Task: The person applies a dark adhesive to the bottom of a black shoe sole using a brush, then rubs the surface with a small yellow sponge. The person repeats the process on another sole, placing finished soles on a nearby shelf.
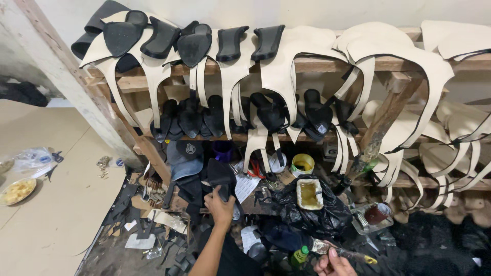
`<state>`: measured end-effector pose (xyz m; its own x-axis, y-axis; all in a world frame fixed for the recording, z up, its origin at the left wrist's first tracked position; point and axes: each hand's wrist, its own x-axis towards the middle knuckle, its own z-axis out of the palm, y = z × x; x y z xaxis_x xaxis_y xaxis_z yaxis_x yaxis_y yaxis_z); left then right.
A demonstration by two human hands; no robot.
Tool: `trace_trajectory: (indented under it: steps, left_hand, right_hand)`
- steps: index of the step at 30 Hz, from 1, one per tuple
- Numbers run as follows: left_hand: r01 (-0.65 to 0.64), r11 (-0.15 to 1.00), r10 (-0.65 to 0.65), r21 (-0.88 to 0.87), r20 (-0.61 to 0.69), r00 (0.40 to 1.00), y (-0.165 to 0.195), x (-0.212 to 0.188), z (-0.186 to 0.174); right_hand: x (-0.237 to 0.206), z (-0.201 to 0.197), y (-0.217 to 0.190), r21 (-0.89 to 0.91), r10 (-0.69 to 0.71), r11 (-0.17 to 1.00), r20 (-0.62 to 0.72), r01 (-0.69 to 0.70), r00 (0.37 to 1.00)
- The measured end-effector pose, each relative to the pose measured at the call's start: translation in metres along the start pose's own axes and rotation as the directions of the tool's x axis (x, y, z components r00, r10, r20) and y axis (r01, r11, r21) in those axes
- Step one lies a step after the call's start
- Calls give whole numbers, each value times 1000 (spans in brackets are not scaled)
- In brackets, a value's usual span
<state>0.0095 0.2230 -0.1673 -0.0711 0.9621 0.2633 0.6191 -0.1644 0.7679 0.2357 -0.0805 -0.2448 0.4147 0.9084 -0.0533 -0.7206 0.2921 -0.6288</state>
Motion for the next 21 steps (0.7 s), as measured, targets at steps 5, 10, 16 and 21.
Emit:
trace_trajectory:
  steps: [5,10,16,21]
  left_hand:
    - [381,268,-137,-885,356,924,15,-61,-14]
    - [458,221,77,-861,483,872,57,-175,-12]
    - [643,50,469,-764,587,660,80,-200,-60]
    - [792,-507,719,339,673,173,108,-161,-120]
  right_hand:
    - [-1,18,8,-229,58,962,-359,-149,932]
    - [-12,93,13,-193,-61,981,-398,-19,915]
    - [-23,171,-69,-396,-331,885,-162,246,930]
    - [-19,203,-118,-573,-195,792,89,210,977]
